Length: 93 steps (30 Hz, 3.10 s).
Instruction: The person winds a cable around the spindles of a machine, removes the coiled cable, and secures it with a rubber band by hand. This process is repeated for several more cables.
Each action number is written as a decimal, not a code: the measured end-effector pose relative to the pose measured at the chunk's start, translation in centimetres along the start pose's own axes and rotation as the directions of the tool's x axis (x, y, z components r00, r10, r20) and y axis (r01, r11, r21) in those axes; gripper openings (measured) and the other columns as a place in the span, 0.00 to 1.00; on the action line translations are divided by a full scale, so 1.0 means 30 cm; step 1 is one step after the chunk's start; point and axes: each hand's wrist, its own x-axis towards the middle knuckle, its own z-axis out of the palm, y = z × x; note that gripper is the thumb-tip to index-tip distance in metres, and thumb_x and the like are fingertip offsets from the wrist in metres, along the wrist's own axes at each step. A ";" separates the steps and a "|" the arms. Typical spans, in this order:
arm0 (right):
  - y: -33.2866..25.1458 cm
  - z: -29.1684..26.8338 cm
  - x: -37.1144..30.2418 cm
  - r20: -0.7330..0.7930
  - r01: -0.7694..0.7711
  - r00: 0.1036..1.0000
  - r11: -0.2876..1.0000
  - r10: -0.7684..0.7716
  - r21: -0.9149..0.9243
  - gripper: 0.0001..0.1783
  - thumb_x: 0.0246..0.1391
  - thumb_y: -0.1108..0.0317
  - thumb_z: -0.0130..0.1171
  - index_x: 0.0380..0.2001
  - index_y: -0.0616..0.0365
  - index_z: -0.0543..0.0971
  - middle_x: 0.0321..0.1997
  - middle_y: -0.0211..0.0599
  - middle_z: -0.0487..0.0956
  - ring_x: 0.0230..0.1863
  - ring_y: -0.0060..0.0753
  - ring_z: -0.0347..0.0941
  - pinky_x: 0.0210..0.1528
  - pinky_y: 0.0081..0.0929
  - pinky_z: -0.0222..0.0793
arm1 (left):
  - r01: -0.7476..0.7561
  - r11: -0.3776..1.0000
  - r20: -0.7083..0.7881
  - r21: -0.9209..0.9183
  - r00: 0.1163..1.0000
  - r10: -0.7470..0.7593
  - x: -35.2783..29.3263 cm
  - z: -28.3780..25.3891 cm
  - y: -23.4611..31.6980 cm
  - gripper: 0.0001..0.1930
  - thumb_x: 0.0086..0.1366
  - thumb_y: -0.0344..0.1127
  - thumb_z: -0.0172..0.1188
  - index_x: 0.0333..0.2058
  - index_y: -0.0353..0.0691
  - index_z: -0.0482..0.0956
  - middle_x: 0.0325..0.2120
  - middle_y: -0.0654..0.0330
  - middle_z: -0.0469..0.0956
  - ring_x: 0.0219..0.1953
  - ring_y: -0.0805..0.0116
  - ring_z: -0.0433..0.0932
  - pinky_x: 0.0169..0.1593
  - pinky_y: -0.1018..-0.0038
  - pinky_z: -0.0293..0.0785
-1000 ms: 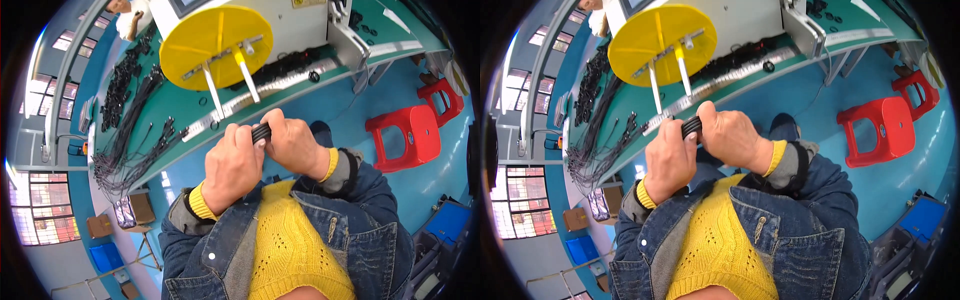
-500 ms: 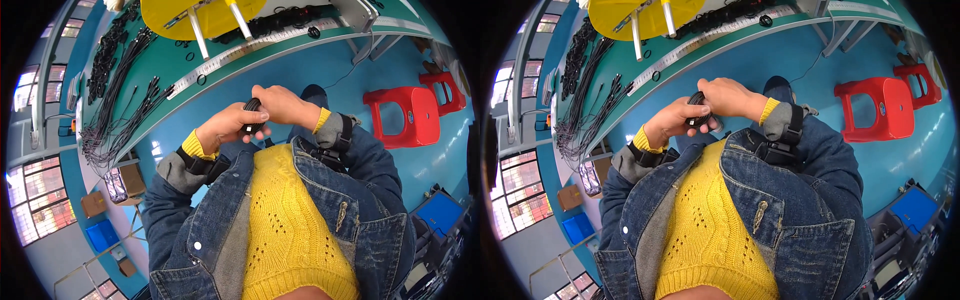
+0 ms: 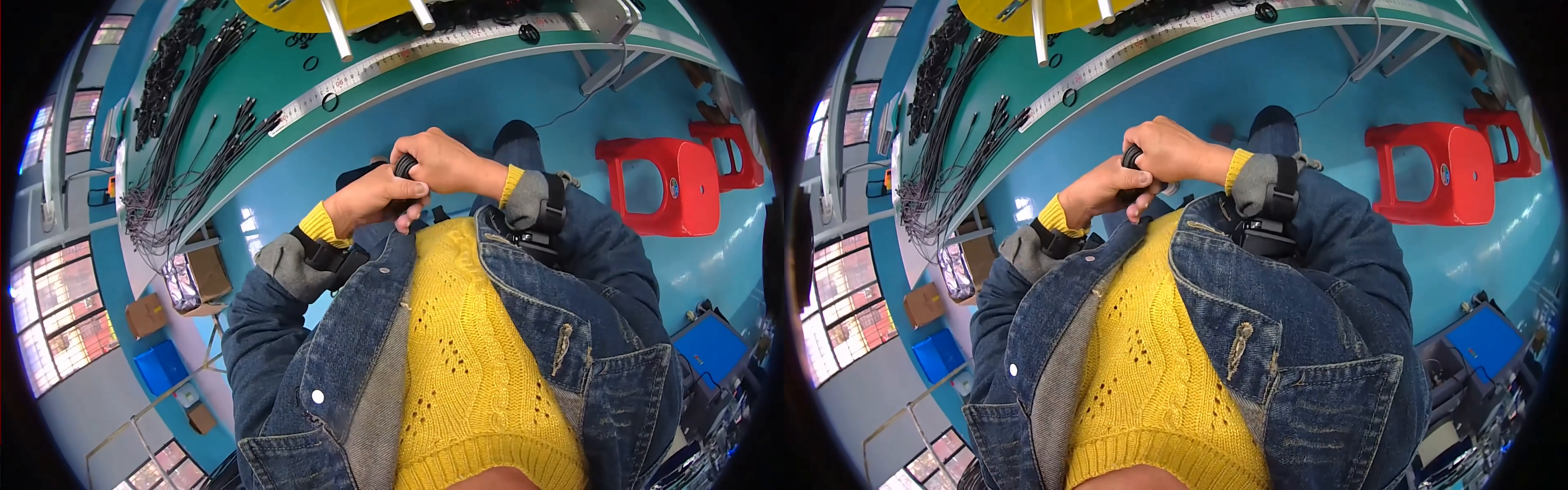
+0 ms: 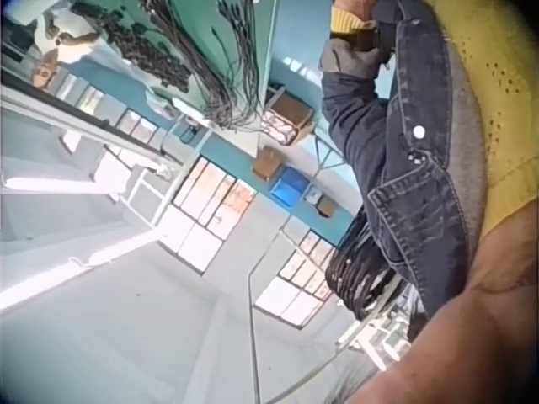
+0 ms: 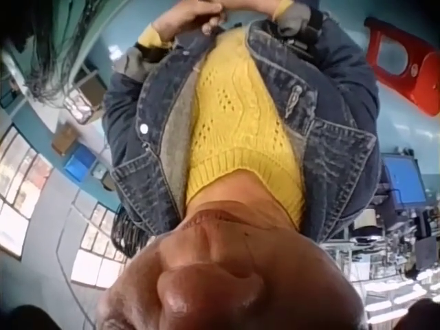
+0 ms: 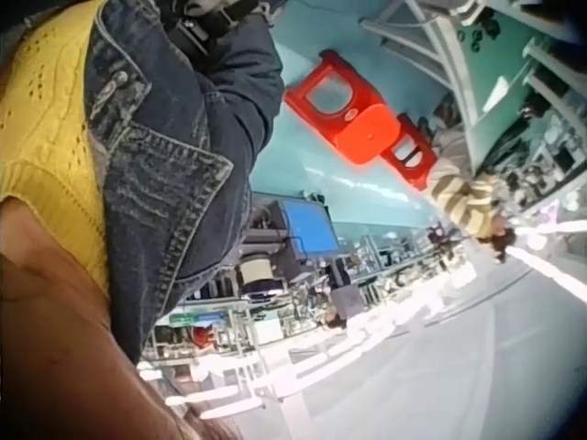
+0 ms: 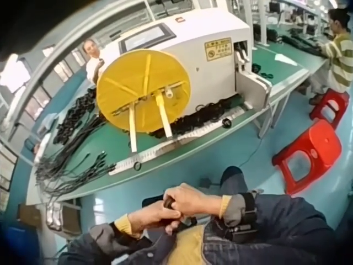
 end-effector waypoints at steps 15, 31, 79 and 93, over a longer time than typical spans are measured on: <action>-0.136 0.126 0.169 0.317 0.166 0.946 0.936 -0.062 -0.311 0.15 0.39 0.72 0.53 0.35 0.59 0.75 0.23 0.45 0.77 0.26 0.48 0.73 0.30 0.38 0.68 | -0.002 0.969 -0.125 -0.246 0.992 -0.030 -0.207 -0.102 -0.095 0.04 0.58 0.31 0.50 0.30 0.37 0.68 0.20 0.64 0.66 0.18 0.79 0.63 0.14 0.85 0.53; -0.185 0.177 0.357 -0.137 0.117 0.985 0.987 -0.102 0.106 0.11 0.48 0.62 0.59 0.27 0.60 0.76 0.23 0.24 0.72 0.19 0.15 0.60 0.23 0.19 0.61 | -0.724 0.678 -0.638 -0.127 0.583 0.503 -0.340 -0.165 -0.043 0.04 0.60 0.29 0.52 0.34 0.38 0.69 0.23 0.64 0.68 0.22 0.76 0.67 0.22 0.81 0.63; -0.230 -0.146 0.102 0.206 0.053 0.978 0.992 -0.027 -0.119 0.17 0.46 0.69 0.59 0.42 0.59 0.73 0.23 0.31 0.76 0.22 0.20 0.72 0.17 0.18 0.64 | -0.298 0.909 -0.366 0.292 0.843 0.394 -0.082 -0.020 0.008 0.06 0.52 0.27 0.60 0.28 0.37 0.71 0.19 0.66 0.71 0.22 0.79 0.69 0.24 0.80 0.65; -0.128 -0.032 0.083 0.155 -0.340 0.930 0.621 0.333 0.707 0.09 0.53 0.70 0.46 0.36 0.62 0.71 0.21 0.33 0.74 0.19 0.21 0.70 0.16 0.14 0.62 | -0.433 0.716 -0.512 0.547 0.503 0.696 -0.176 -0.023 0.024 0.19 0.47 0.27 0.64 0.39 0.35 0.71 0.21 0.69 0.70 0.24 0.79 0.66 0.28 0.79 0.67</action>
